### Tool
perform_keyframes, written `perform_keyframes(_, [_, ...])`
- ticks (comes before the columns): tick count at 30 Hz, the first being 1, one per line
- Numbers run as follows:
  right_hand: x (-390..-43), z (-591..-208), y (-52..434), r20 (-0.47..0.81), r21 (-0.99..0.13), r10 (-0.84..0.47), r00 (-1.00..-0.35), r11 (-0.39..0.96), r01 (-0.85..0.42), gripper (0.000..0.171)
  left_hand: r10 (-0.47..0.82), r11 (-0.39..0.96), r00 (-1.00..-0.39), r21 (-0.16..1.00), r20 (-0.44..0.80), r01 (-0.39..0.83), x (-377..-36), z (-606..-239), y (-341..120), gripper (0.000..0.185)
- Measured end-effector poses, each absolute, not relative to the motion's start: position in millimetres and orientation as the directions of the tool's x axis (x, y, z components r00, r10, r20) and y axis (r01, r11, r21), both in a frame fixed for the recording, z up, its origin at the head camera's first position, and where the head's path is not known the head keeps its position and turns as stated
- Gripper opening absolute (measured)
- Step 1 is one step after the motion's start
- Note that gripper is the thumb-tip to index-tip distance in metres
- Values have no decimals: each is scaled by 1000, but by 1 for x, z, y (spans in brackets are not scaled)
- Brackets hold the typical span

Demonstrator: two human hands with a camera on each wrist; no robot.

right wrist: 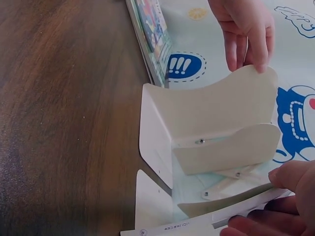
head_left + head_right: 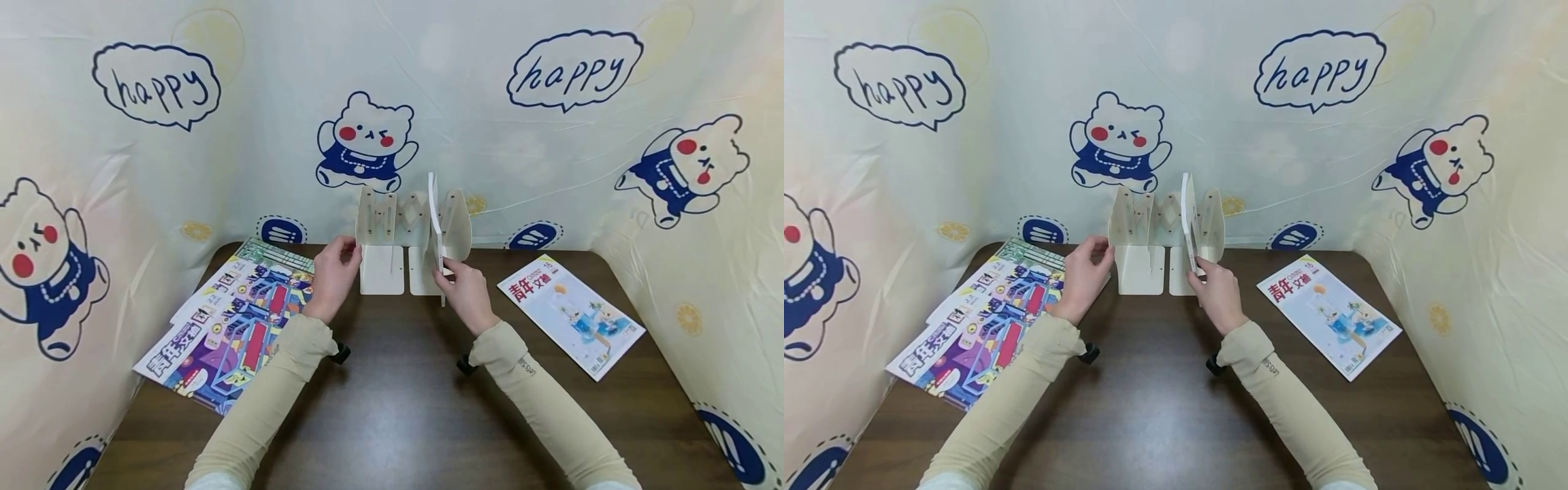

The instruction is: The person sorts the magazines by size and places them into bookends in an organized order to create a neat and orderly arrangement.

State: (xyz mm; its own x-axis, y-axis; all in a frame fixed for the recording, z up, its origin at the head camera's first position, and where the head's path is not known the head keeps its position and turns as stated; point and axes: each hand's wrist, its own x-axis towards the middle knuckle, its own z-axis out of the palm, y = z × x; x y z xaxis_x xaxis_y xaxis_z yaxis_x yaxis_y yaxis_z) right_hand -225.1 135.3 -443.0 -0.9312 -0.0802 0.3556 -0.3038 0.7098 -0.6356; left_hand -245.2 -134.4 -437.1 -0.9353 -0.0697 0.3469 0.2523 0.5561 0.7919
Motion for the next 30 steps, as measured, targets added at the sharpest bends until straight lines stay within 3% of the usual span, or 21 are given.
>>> perform_keyframes(30, [-233,-449,137,289,-659,-77,-954,707,-256,37,-71,562,-932,786,354,256,-244,-437,-134,28])
